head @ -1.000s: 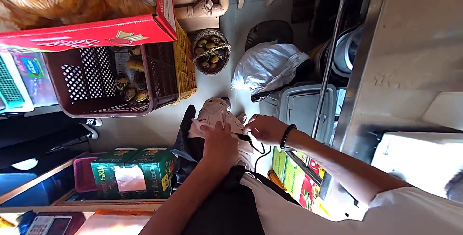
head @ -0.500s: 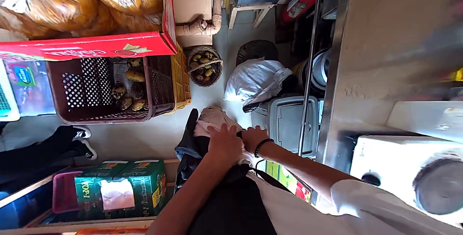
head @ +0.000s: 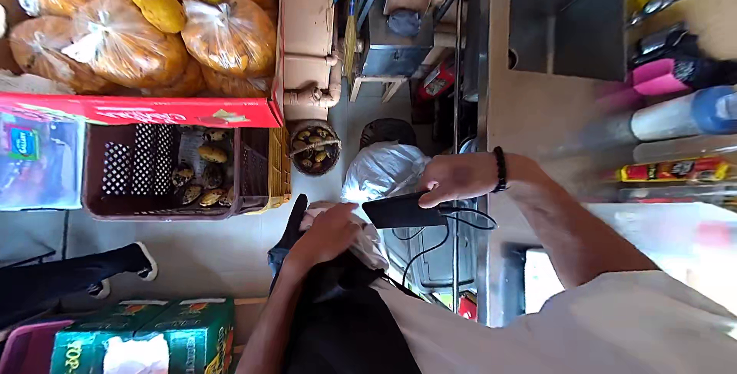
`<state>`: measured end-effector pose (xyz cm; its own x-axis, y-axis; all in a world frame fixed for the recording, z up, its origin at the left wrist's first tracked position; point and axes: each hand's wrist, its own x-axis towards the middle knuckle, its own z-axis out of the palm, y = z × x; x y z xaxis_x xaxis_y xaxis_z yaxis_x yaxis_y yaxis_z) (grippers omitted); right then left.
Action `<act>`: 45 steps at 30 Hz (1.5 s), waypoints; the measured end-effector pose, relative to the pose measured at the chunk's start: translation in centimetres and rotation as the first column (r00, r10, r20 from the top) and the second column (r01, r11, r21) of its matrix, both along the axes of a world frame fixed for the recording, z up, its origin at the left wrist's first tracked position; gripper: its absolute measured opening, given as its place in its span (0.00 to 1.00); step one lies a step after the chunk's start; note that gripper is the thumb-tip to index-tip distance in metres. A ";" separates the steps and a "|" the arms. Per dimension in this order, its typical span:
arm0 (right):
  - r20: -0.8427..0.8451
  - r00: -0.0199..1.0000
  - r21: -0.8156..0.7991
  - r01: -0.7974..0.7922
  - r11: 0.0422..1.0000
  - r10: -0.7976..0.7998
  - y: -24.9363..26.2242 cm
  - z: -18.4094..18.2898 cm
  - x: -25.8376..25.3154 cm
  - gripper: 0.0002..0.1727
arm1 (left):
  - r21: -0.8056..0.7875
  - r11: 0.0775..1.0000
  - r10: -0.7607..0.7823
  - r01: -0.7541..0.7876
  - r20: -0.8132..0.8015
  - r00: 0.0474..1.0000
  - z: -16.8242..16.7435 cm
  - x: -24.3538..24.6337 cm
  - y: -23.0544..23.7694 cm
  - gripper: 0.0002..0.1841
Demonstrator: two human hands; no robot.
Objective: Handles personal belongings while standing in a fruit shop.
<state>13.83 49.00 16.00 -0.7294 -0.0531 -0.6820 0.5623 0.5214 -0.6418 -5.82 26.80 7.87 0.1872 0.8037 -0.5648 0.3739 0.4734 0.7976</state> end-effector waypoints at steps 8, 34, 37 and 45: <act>-0.697 0.589 0.402 -0.152 0.903 0.409 0.3 9.8 -10.4 0.14 | -0.083 0.853 0.235 -0.516 0.943 0.236 5.3 -7.4 -2.3 0.55; -0.279 0.901 -0.863 -0.085 0.497 -0.332 -24.5 8.2 -22.8 0.24 | 0.215 -0.397 0.137 -0.892 0.975 0.175 10.7 4.4 -21.2 0.43; -0.179 0.923 -0.907 -0.021 0.420 -0.340 -25.3 7.5 -23.4 0.26 | 0.138 -0.400 0.091 -0.906 0.990 0.110 9.5 5.7 -21.5 0.43; -0.232 0.956 -0.830 -0.098 0.550 -0.180 -24.9 5.9 -22.6 0.10 | 0.127 -0.243 0.102 -0.962 0.989 0.105 7.6 7.8 -23.3 0.26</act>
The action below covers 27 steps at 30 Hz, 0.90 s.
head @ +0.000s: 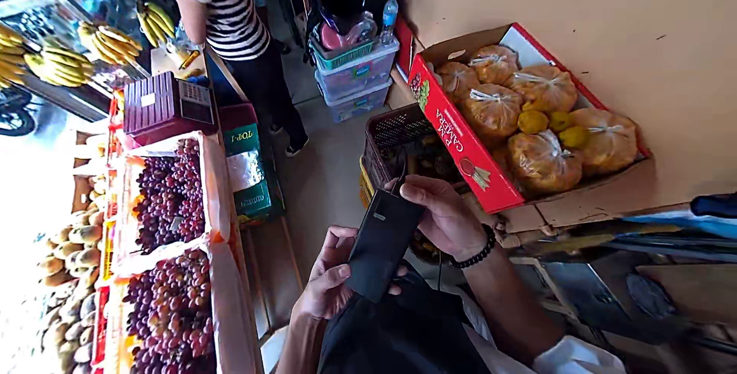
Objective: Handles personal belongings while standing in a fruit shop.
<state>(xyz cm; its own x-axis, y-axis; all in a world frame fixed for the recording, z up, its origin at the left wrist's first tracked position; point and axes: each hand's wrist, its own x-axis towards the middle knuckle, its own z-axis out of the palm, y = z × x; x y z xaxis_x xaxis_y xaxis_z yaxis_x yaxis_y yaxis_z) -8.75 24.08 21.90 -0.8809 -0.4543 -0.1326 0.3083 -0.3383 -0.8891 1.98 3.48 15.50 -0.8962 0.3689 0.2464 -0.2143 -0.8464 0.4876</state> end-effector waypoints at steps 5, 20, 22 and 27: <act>-0.033 0.999 0.067 0.011 0.998 -0.009 0.3 -0.2 2.2 0.11 | -0.471 0.874 0.072 -0.122 -0.122 0.990 2.3 0.3 0.4 0.38; -0.435 0.900 -0.031 0.022 0.999 -0.033 2.5 -1.6 4.5 0.13 | -0.708 0.618 0.094 -0.342 -0.365 0.926 3.1 1.5 3.3 0.49; -0.458 0.889 -0.046 -0.019 0.999 -0.004 2.3 -1.6 4.7 0.13 | -0.701 0.650 0.043 -0.294 -0.352 0.935 3.3 1.4 3.1 0.50; -0.469 0.882 -0.040 0.032 0.999 -0.047 1.9 -2.7 5.1 0.21 | -0.685 0.707 -0.050 -0.175 -0.295 0.954 4.3 1.4 3.6 0.50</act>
<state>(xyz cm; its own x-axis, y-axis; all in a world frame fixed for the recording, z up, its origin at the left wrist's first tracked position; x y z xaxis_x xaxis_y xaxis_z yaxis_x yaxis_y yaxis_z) -3.64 25.96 19.20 -0.8537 -0.4151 0.3144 -0.1571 -0.3703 -0.9156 3.38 7.04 19.81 -0.8595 0.4799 0.1762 0.0621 -0.2442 0.9677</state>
